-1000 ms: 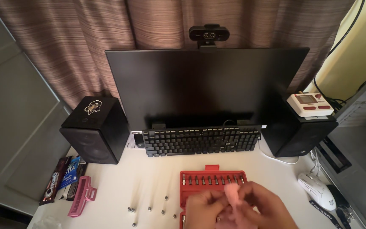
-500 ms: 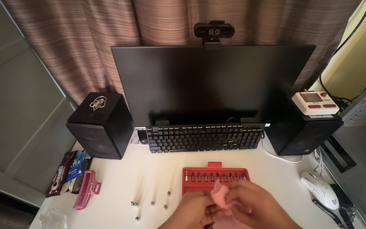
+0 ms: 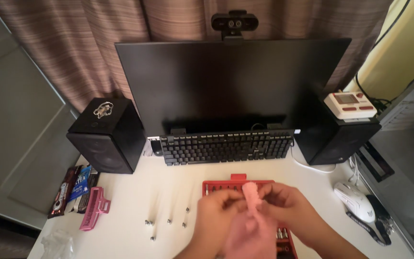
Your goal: Organizing and wiping clean pieces of a socket set on a desk.
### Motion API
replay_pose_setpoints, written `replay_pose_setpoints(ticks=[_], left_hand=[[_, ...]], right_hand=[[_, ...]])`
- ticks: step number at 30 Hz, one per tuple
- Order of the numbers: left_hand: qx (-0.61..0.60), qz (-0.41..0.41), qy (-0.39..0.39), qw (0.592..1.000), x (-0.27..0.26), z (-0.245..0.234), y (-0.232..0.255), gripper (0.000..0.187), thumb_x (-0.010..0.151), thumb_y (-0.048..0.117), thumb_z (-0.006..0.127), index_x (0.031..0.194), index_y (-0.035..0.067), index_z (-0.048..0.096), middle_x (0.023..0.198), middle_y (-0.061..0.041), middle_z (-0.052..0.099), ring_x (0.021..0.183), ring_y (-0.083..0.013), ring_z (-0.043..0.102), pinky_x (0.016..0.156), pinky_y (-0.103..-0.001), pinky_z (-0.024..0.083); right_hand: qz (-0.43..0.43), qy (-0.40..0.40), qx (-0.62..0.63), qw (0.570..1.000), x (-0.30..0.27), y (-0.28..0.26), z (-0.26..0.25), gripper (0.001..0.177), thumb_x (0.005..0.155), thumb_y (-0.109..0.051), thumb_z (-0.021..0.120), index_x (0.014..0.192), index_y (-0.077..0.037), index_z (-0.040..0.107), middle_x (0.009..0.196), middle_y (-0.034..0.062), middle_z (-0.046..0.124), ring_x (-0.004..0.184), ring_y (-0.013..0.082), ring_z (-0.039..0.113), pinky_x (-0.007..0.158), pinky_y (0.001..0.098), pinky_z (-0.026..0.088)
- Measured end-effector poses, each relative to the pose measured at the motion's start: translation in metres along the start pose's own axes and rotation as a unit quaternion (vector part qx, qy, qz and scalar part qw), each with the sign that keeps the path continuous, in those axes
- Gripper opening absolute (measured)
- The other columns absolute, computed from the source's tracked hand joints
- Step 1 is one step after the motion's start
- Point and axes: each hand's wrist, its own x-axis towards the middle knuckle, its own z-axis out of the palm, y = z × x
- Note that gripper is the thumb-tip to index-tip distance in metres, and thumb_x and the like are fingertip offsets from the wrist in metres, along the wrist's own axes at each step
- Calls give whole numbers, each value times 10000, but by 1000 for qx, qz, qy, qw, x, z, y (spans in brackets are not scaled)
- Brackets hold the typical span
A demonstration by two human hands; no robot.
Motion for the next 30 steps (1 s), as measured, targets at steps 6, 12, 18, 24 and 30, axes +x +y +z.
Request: replay_pose_setpoints(ticks=[6,12,18,24,30], left_hand=[[-285,-330,-16,900,9,-1,-17,159,892,80,707,1009,7,786,893,-87,784,790,-181,724,705,-296,579],[-209,-285,-1,935,3,3,-5,155,878,58,705,1005,6,777,907,-108,794,791,-191,743,722,-308,612],[124,135,-13,983,2,-1,9,138,840,51,748,958,-5,794,950,-102,779,841,-190,733,751,-317,603],[-159,-264,-52,950,16,3,-20,171,828,16,724,990,-16,768,945,-111,787,842,-209,752,777,-322,622],[-272,-318,-69,906,22,8,-8,220,881,63,716,1058,-62,750,1009,-134,777,842,-191,764,792,-302,644]], right_hand=[[-369,33,-396,840,-11,2,15,236,754,3,811,956,-52,702,1179,68,700,956,147,660,762,284,568],[-207,45,-248,945,9,10,0,229,830,-25,768,1048,-25,697,1080,105,708,916,168,714,741,313,612],[69,17,87,994,0,-9,3,263,821,-31,642,1078,-8,692,1016,135,741,893,221,723,797,336,614],[-208,41,-282,936,-15,0,11,177,800,-2,750,960,-33,681,964,96,718,838,186,695,708,315,573],[-333,50,-423,841,-22,-16,-2,209,749,-5,767,929,-84,697,1033,28,695,873,133,681,687,272,585]])
